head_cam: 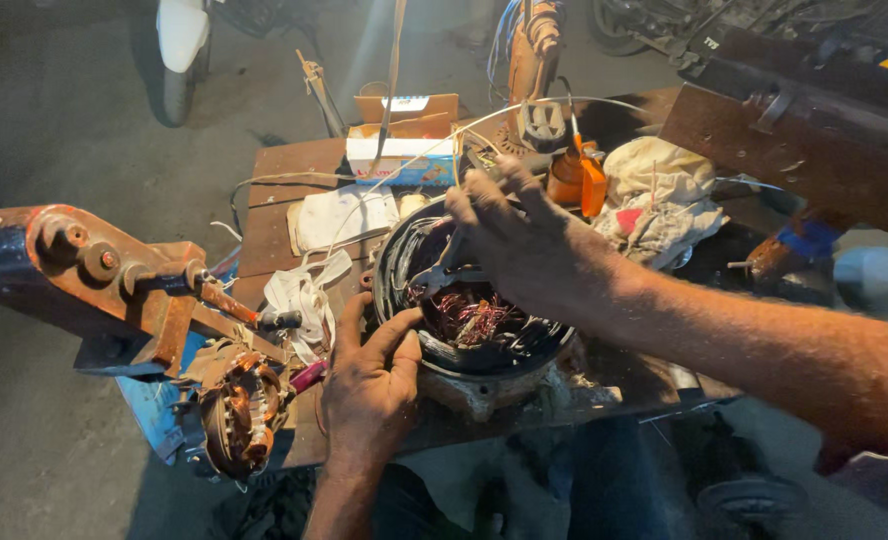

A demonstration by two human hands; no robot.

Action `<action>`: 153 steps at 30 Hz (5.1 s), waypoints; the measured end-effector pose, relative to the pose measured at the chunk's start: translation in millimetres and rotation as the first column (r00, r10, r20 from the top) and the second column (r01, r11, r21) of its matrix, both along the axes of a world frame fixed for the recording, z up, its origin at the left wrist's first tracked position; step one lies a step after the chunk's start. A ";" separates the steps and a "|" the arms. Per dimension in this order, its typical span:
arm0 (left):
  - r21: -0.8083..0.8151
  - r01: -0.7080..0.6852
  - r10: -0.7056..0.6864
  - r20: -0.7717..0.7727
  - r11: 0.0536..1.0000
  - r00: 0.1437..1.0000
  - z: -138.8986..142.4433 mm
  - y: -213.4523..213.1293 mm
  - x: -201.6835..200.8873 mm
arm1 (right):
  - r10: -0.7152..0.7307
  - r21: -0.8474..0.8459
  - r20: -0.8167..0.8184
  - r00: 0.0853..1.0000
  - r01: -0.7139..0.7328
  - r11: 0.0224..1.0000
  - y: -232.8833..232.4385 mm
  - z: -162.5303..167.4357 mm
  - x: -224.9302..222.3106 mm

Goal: The person uses pliers to pull and extract copper windings from a motor stator. After removing the windings, the person flips the stator and uses a hammer to tap and loosen remaining material, then removes a bundle of copper wire by hand.

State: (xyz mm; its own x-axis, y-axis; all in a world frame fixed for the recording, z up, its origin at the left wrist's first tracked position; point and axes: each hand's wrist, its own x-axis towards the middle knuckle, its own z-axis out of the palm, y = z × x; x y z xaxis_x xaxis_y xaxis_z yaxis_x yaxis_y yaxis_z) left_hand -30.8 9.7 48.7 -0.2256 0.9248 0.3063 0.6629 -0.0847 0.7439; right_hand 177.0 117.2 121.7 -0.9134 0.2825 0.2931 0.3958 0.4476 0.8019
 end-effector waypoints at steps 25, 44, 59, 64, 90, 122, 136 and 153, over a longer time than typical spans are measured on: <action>-0.170 0.099 -0.127 -0.166 0.981 0.978 5.3 11.0 -6.1 | -0.011 -0.041 -0.002 1.000 0.010 0.999 4.6 14.9 25.5; 0.071 0.022 -0.015 -0.107 0.997 0.994 7.2 4.2 -2.1 | 0.150 -0.247 0.172 0.974 -0.105 0.963 -0.4 18.3 20.2; -0.366 0.027 -0.122 -0.238 0.930 0.964 15.0 19.3 -0.9 | -0.021 0.126 0.002 1.000 0.021 0.992 2.4 17.5 38.4; -0.050 0.019 -0.031 -0.251 0.999 0.968 11.0 10.9 3.9 | 0.069 0.101 -0.035 0.997 -0.066 0.993 12.5 -9.6 8.5; 0.059 -0.114 0.123 -0.187 0.992 0.975 12.2 7.5 9.3 | 0.246 -0.086 -0.065 0.967 -0.251 0.964 21.7 -15.3 14.0; -0.147 -0.004 -0.034 -0.262 0.989 0.964 9.9 17.3 -2.3 | 0.096 0.032 -0.031 0.995 -0.095 0.995 24.8 -24.2 3.6; 0.015 -0.059 0.061 -0.203 0.998 0.977 12.9 6.8 7.6 | 0.114 -0.376 0.075 0.991 -0.078 0.923 12.5 4.9 41.6; -0.206 0.547 -0.550 -0.584 0.811 0.597 59.4 76.3 12.2 | -0.463 -0.653 -0.757 0.461 -0.576 0.492 -33.5 -40.3 69.0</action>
